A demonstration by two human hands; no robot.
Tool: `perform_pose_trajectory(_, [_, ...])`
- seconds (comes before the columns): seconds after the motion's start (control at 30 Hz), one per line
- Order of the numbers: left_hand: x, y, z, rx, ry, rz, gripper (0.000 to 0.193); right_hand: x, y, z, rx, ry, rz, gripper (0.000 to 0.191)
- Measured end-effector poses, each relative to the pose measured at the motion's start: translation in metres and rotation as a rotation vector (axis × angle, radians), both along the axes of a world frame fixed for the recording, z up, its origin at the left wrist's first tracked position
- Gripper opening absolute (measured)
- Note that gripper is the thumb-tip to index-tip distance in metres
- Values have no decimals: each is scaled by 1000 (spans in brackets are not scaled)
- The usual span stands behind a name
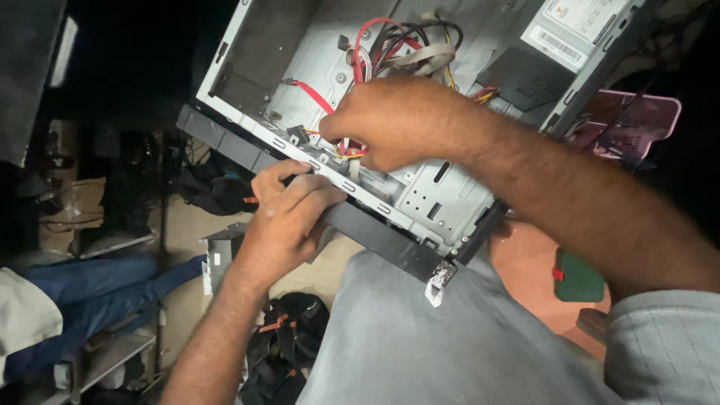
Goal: The person attaches the black front bezel to an open desktop computer case, aligns it and presses it into place, then routes and connects the internal cables and works on components inside the case using a screwdriver.
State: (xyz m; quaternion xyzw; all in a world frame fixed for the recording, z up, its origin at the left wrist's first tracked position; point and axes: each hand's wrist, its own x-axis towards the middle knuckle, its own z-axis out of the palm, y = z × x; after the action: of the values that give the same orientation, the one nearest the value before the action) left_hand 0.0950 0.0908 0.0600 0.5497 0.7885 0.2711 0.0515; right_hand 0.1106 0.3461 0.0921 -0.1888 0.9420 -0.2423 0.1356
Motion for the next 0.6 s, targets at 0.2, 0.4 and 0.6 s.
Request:
perform_pose_trajectory(0.2, [0,0,4,27,15,-13,63,-2,1,-1,-17,-9,-6,39])
perform_pose_trajectory(0.4, [-7,-2,7,36,186,-89,53,46,-11,26,-138,349,-94,50])
perform_pose_trajectory(0.6, [-9,-7,0,112,242,-120,48,142,-74,35,51,275,-435,76])
